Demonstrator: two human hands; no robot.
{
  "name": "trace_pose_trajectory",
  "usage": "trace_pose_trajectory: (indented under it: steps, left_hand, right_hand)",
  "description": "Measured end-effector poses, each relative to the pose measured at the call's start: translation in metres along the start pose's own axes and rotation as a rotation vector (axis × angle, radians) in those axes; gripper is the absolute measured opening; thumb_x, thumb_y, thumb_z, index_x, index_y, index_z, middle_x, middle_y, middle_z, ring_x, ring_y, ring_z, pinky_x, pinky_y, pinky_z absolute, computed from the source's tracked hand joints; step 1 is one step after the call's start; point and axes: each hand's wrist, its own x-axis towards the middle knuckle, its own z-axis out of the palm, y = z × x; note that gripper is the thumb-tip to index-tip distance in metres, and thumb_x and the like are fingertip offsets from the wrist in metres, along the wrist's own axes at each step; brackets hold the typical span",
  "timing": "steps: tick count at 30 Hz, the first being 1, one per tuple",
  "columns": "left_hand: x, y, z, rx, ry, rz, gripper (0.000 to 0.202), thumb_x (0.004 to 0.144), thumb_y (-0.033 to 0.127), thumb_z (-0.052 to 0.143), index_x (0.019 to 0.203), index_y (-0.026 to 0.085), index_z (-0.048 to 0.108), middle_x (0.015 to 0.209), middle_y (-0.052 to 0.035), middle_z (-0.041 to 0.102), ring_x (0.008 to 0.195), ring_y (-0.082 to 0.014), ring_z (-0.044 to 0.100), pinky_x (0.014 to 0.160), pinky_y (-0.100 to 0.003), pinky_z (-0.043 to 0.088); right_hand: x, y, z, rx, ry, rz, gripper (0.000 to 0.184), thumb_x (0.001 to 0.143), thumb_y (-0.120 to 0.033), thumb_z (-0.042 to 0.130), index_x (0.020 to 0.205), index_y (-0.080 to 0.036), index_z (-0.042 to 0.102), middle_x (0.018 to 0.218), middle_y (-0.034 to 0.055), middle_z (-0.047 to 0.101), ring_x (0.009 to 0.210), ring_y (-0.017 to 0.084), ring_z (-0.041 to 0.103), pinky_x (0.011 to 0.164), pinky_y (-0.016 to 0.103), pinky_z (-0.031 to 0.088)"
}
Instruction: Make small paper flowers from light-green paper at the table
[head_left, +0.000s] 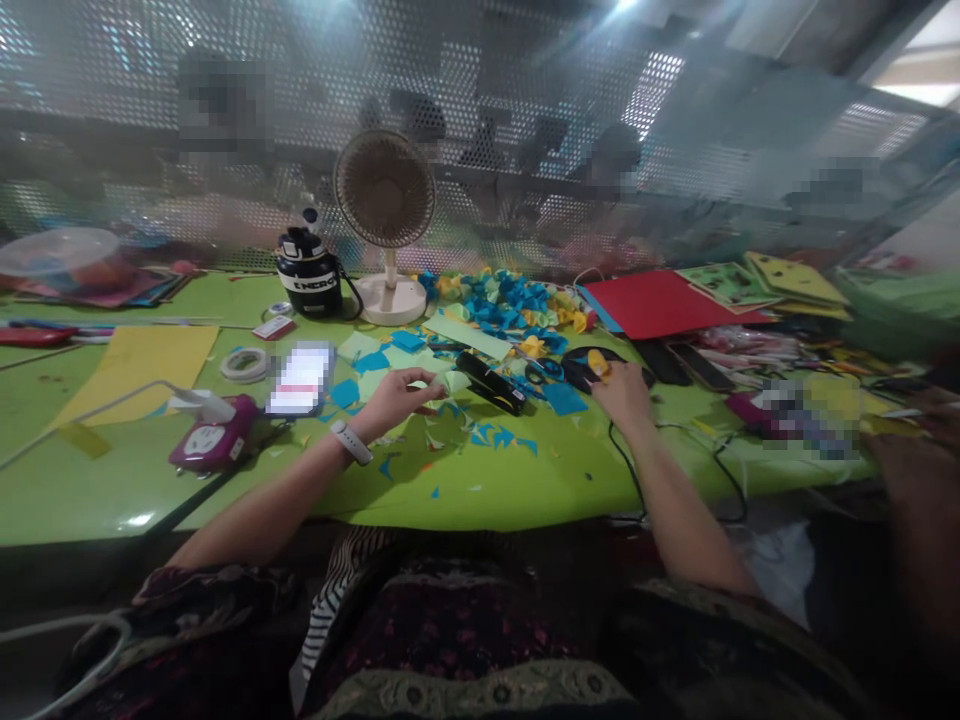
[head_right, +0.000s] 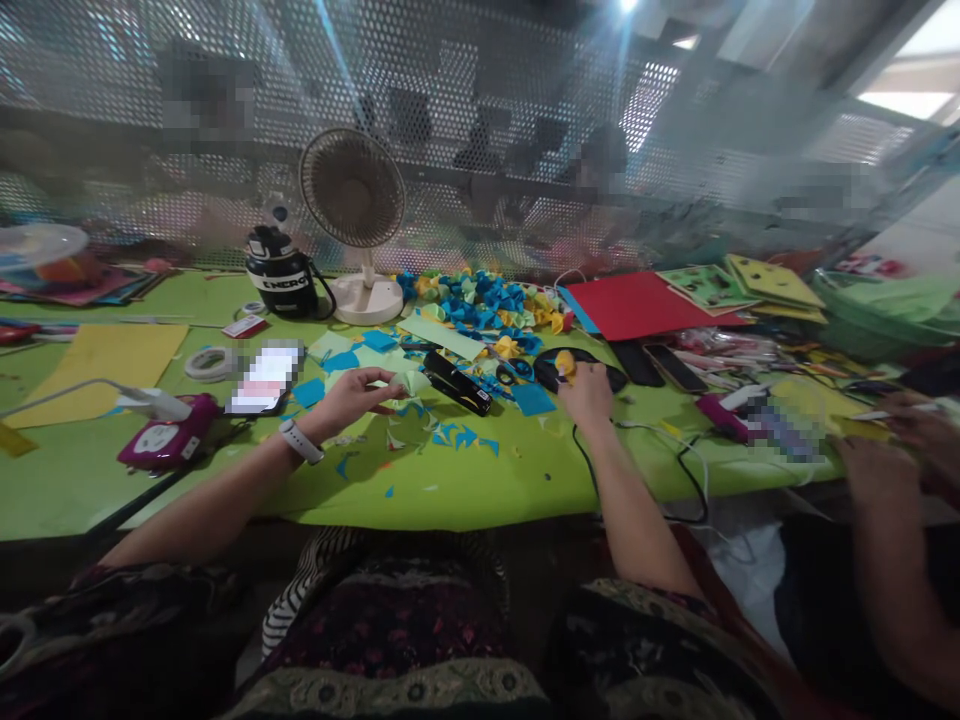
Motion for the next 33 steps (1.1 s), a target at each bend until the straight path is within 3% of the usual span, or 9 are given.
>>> trace_pose_trajectory:
  steps: [3,7,10,14,18,22,27,33]
  left_hand:
    - [0.001,-0.001,0.0,-0.018,0.013,-0.001,0.04,0.065,0.045,0.084,0.082,0.012,0.067,0.09,-0.0085,0.075,0.082,-0.0178,0.071,0.071,-0.03,0.062]
    - [0.002,0.0,0.0,-0.014,0.009,0.018,0.039,0.065,0.044,0.083,0.081,0.012,0.067,0.091,-0.0083,0.075,0.082,-0.0168,0.071,0.074,-0.03,0.062]
    - [0.001,0.002,0.0,-0.022,0.01,0.036,0.037,0.067,0.044,0.081,0.082,0.013,0.067,0.09,-0.0069,0.074,0.08,-0.0153,0.07,0.076,-0.03,0.061]
    - [0.001,0.0,-0.001,-0.02,0.045,0.069,0.037,0.069,0.046,0.079,0.086,0.014,0.069,0.093,-0.0059,0.072,0.078,-0.0149,0.068,0.071,-0.03,0.061]
    - [0.007,-0.007,-0.007,0.124,0.129,0.212,0.034,0.073,0.048,0.075,0.085,0.016,0.072,0.095,-0.0071,0.068,0.085,-0.0169,0.065,0.07,-0.03,0.058]
    - [0.013,-0.015,-0.014,0.402,0.221,0.368,0.025,0.074,0.043,0.076,0.077,0.019,0.075,0.087,-0.0062,0.061,0.084,-0.0172,0.06,0.066,-0.027,0.055]
    - [0.015,-0.019,-0.014,0.464,0.268,0.504,0.021,0.079,0.04,0.075,0.079,0.02,0.075,0.088,-0.006,0.059,0.079,-0.0153,0.06,0.061,-0.025,0.054]
    - [0.011,-0.014,-0.004,0.514,0.343,0.777,0.017,0.085,0.035,0.071,0.081,0.018,0.072,0.091,-0.0059,0.063,0.075,-0.0123,0.06,0.053,-0.02,0.05]
  right_hand:
    - [0.005,0.007,-0.008,0.314,0.19,0.132,0.041,0.079,-0.021,0.055,0.117,-0.007,0.061,0.122,0.0252,0.057,0.126,0.036,0.047,0.099,0.041,0.042]
    - [0.01,0.008,-0.013,0.745,0.141,0.297,0.041,0.072,-0.027,0.056,0.109,-0.012,0.064,0.105,0.0193,0.067,0.102,0.034,0.062,0.075,0.04,0.052]
    - [0.002,0.0,-0.015,0.866,0.052,0.242,0.034,0.068,-0.03,0.058,0.099,-0.018,0.064,0.095,0.0123,0.07,0.081,0.026,0.066,0.056,0.033,0.048]
    - [-0.02,-0.018,-0.024,1.16,-0.035,0.039,0.031,0.062,-0.032,0.066,0.092,-0.022,0.063,0.094,0.0065,0.071,0.071,0.019,0.063,0.052,0.027,0.043]
    - [-0.041,-0.043,-0.036,1.288,-0.13,-0.098,0.025,0.062,-0.031,0.069,0.085,-0.022,0.064,0.092,0.004,0.071,0.064,0.015,0.061,0.049,0.026,0.041]
    - [-0.054,-0.062,-0.037,1.412,-0.228,-0.126,0.02,0.06,-0.028,0.071,0.078,-0.021,0.066,0.083,0.003,0.072,0.058,0.013,0.06,0.047,0.025,0.041]
    - [-0.067,-0.078,-0.03,1.44,-0.387,-0.178,0.019,0.062,-0.029,0.072,0.078,-0.019,0.068,0.079,0.0028,0.072,0.057,0.013,0.059,0.048,0.024,0.043]
    - [-0.096,-0.096,-0.036,1.291,-0.28,-0.26,0.023,0.069,-0.039,0.074,0.078,-0.019,0.068,0.069,0.0019,0.069,0.049,0.012,0.055,0.046,0.027,0.045]
